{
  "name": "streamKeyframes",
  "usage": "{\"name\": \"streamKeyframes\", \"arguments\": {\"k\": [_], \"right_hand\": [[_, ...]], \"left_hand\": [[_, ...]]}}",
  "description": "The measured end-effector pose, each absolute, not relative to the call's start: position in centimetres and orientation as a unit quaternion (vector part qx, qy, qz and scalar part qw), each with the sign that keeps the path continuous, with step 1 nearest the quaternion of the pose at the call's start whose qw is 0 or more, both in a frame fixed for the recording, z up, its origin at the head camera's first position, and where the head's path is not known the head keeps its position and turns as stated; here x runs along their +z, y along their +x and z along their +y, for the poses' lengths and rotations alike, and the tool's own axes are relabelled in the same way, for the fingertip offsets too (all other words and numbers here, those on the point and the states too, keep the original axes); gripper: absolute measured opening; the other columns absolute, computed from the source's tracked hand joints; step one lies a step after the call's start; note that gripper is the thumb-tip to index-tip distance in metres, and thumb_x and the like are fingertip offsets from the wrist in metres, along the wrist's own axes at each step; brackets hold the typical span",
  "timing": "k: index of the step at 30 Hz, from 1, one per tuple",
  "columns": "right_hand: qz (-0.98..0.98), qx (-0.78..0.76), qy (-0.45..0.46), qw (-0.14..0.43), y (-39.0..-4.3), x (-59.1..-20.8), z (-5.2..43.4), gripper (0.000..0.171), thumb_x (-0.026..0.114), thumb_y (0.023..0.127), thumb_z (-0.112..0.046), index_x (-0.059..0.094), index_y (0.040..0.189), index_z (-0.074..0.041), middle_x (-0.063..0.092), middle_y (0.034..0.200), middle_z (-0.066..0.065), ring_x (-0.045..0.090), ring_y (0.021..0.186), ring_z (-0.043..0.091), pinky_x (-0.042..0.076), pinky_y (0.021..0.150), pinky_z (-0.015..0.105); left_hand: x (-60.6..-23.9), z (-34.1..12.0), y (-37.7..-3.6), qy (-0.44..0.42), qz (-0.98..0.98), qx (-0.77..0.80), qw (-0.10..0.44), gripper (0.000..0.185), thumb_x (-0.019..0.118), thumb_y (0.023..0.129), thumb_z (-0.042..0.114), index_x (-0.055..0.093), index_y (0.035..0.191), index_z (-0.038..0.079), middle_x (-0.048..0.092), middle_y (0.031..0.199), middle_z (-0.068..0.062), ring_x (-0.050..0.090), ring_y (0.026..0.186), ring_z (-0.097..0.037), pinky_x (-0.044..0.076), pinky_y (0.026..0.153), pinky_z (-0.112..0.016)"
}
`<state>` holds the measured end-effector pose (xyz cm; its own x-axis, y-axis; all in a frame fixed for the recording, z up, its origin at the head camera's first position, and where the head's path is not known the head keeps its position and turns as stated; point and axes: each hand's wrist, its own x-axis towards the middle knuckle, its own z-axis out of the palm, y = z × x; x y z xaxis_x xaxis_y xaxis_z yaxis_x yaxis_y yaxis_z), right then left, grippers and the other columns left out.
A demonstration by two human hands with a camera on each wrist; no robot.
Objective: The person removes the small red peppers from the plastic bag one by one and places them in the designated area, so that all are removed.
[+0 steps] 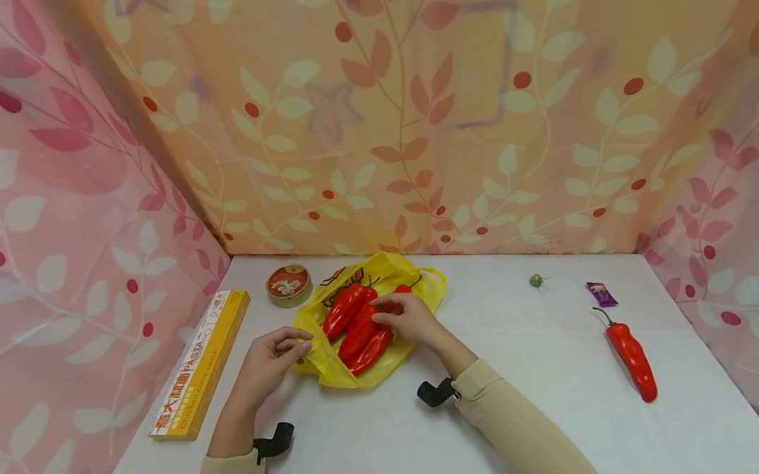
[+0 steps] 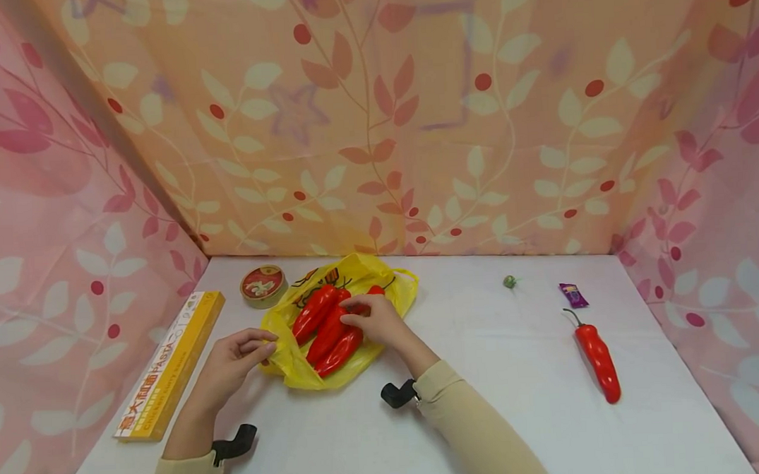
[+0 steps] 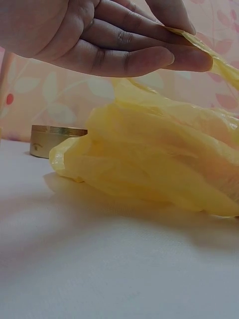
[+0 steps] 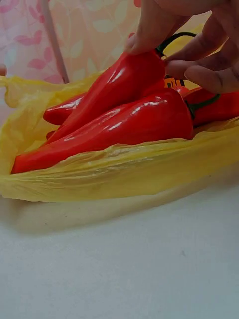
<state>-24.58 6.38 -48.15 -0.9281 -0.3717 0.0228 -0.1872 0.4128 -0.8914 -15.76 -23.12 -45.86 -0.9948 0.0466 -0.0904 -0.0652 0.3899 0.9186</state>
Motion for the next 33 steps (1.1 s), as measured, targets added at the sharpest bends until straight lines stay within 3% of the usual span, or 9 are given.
{"name": "streamKeyframes", "arguments": {"k": [7,12,16,19,25,29,33], "right_hand": [[0.819,-0.56,-0.123,0.025,-24.6,-48.4,6.5,0.032,0.069,0.097,-0.024,0.069,0.127,-0.016,0.069,0.116,0.004,0.066,0.103,0.022,0.057,0.088,0.035],[0.778,-0.62,-0.099,0.01,-24.5,-48.5,6.6,0.033,0.063,0.1,-0.014,0.064,0.133,-0.01,0.067,0.125,0.011,0.07,0.1,0.027,0.06,0.084,0.042],[0.757,-0.648,-0.089,-0.001,-24.6,-48.6,6.6,0.032,0.057,0.104,-0.015,0.063,0.135,-0.01,0.066,0.13,0.01,0.069,0.103,0.025,0.059,0.087,0.042],[0.755,-0.65,-0.083,-0.023,-24.6,-48.6,6.4,0.034,0.062,0.102,-0.024,0.064,0.133,-0.012,0.067,0.127,0.007,0.065,0.105,0.023,0.058,0.09,0.039],[0.75,-0.652,-0.085,-0.075,-24.2,-48.1,5.6,0.046,0.081,0.087,-0.03,0.066,0.125,-0.01,0.066,0.121,0.008,0.06,0.109,0.027,0.055,0.087,0.032],[0.729,-0.674,-0.091,-0.075,-23.7,-47.3,5.7,0.041,0.077,0.091,-0.024,0.064,0.128,-0.011,0.063,0.126,0.009,0.061,0.115,0.028,0.056,0.094,0.035],[0.705,-0.702,-0.096,-0.038,-23.4,-46.5,6.4,0.037,0.067,0.098,-0.022,0.06,0.135,-0.019,0.056,0.137,0.006,0.062,0.118,0.03,0.057,0.093,0.04]], "left_hand": [[-45.8,-23.1,-15.9,-0.004,0.833,0.55,0.053,0.032,0.073,0.094,0.035,0.071,0.114,0.011,0.076,0.095,-0.005,0.067,0.087,-0.019,0.056,0.083,-0.027],[-45.9,-23.1,-16.0,-0.003,0.834,0.55,0.055,0.03,0.073,0.094,0.035,0.071,0.113,0.012,0.076,0.095,-0.005,0.068,0.087,-0.02,0.057,0.084,-0.03],[-46.0,-23.1,-16.0,-0.004,0.834,0.549,0.057,0.029,0.073,0.094,0.034,0.071,0.113,0.012,0.076,0.095,-0.005,0.068,0.087,-0.021,0.057,0.084,-0.03],[-45.9,-23.1,-15.9,-0.004,0.834,0.548,0.055,0.03,0.073,0.094,0.035,0.071,0.113,0.012,0.076,0.095,-0.005,0.068,0.087,-0.02,0.057,0.084,-0.029],[-45.8,-23.1,-15.8,-0.003,0.838,0.543,0.054,0.031,0.072,0.094,0.036,0.071,0.113,0.012,0.076,0.095,-0.005,0.067,0.087,-0.02,0.057,0.085,-0.033],[-45.8,-23.2,-15.8,-0.002,0.84,0.54,0.053,0.032,0.072,0.094,0.037,0.071,0.114,0.011,0.076,0.096,-0.005,0.067,0.087,-0.019,0.057,0.085,-0.03],[-45.9,-23.2,-15.8,-0.003,0.839,0.541,0.054,0.033,0.072,0.094,0.038,0.071,0.114,0.011,0.076,0.096,-0.005,0.068,0.088,-0.019,0.056,0.085,-0.028]]}}
